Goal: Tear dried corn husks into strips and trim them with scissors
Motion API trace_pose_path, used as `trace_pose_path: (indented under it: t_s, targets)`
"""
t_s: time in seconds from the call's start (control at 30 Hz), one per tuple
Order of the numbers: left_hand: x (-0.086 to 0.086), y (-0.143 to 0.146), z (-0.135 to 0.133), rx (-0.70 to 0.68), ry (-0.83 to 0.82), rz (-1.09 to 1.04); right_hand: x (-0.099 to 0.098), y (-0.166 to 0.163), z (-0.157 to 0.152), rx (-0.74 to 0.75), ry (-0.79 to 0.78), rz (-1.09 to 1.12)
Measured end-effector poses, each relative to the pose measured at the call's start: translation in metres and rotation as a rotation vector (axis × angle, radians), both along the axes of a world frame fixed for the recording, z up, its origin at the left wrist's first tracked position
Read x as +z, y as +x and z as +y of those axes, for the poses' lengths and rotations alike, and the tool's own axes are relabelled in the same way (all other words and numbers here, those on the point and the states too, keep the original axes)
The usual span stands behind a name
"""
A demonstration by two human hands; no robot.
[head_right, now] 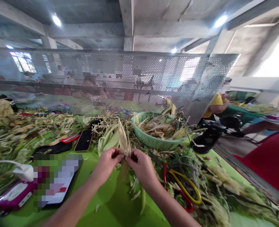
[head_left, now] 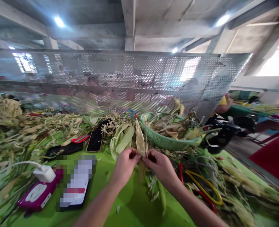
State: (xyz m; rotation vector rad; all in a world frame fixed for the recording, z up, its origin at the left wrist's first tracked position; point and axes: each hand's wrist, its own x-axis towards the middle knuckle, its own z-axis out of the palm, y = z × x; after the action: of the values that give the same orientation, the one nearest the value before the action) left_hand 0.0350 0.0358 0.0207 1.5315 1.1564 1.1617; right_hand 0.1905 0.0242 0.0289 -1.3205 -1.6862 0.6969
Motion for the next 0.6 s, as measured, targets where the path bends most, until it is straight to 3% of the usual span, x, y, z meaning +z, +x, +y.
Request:
trace_pose_path:
  t_s: [0.33, 0.5, 0.6]
  targets:
    - [0.012, 0.004, -0.013, 0.107, 0.115, 0.256, 0.003, -0.005, -0.002, -0.061, 0.059, -0.186]
    - [0.015, 0.008, -0.020, 0.155, 0.174, 0.264, 0.003, -0.007, -0.003, -0.095, 0.037, -0.142]
    - [0.021, 0.016, -0.030, 0.083, 0.178, 0.206, 0.000, -0.003, 0.001, -0.118, -0.005, -0.093]
